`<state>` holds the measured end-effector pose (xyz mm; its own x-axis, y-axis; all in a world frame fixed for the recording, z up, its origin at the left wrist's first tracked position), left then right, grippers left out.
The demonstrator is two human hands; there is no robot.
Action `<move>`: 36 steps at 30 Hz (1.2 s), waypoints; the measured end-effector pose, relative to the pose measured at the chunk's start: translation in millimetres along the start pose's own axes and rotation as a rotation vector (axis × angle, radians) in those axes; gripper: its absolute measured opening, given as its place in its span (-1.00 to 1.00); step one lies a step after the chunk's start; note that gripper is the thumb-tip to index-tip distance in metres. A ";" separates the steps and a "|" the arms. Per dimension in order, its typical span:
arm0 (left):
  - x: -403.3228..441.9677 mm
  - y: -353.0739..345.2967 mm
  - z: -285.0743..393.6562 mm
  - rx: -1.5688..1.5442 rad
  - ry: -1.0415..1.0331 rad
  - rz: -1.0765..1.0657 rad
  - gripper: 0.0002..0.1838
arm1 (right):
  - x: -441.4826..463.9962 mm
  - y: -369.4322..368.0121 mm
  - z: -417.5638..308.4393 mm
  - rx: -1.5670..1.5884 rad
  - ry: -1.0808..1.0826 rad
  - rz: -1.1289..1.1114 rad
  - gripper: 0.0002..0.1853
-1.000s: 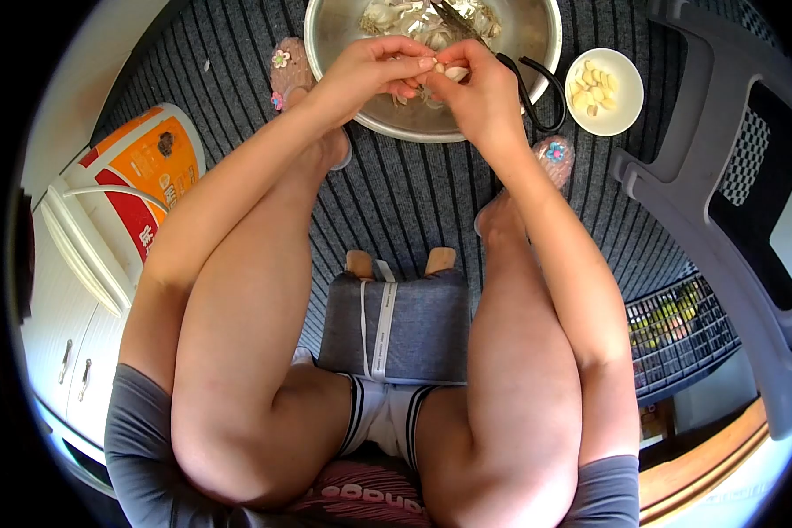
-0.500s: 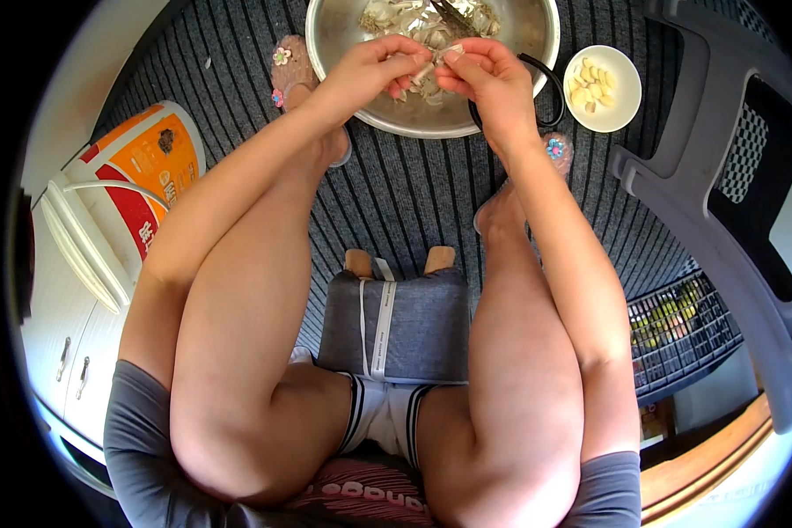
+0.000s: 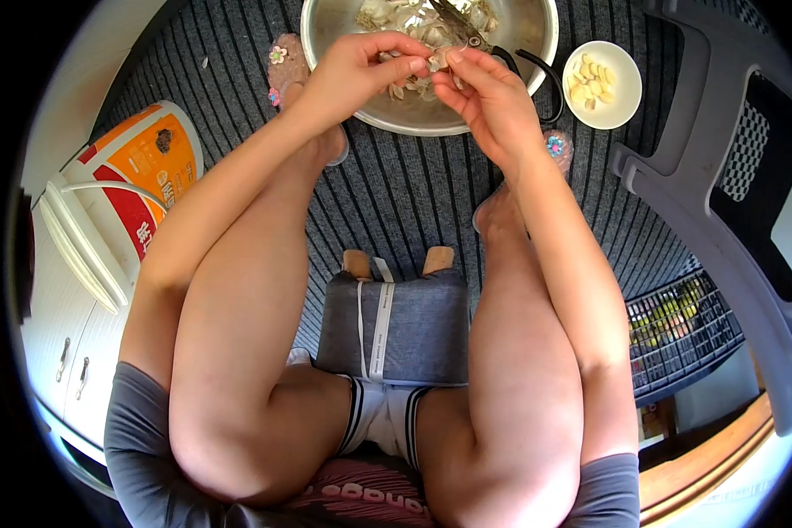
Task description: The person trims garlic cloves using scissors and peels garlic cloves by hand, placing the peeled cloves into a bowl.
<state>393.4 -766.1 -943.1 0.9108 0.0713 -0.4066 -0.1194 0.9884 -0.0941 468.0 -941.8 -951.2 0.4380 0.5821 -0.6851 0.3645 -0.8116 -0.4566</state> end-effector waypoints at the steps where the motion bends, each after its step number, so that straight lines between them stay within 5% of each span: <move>1: -1.3 -0.4 3.9 0.051 -0.057 0.008 -0.77 | -1.0 -2.3 -2.0 0.006 0.012 -0.013 -0.79; 14: -6.8 -8.2 44.4 0.528 -0.364 -0.003 -0.84 | -10.8 -12.8 -18.4 -0.274 0.100 0.062 -0.79; 26: -4.8 -5.0 34.6 0.295 -0.169 0.083 -0.81 | -15.1 -25.2 -15.6 -0.084 0.055 0.087 -0.76; 29: -5.0 -4.2 35.6 0.236 -0.068 0.096 -0.80 | -16.2 -30.4 -19.2 -0.212 0.112 0.166 -0.77; 33: -4.6 -5.2 35.9 0.243 -0.025 0.118 -0.80 | -21.6 -26.0 -14.2 -0.868 0.564 0.220 -0.78; 36: -4.1 -5.6 33.4 0.216 -0.029 0.112 -0.81 | -16.8 -22.2 -7.0 -0.833 0.492 0.230 -0.76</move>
<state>403.5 -767.5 -910.5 0.9080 0.1826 -0.3770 -0.1357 0.9797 0.1477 458.3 -933.2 -925.5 0.7941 0.5233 -0.3092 0.6057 -0.7234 0.3314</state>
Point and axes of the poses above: each hand's wrist, its own x-axis towards the middle knuckle, its own y-axis out of the back of the hand, z = x × y, the point moved 1 cm from there along x, towards the middle knuckle, and after that the axes turned 11 degrees about -x, right-handed, at the moved point
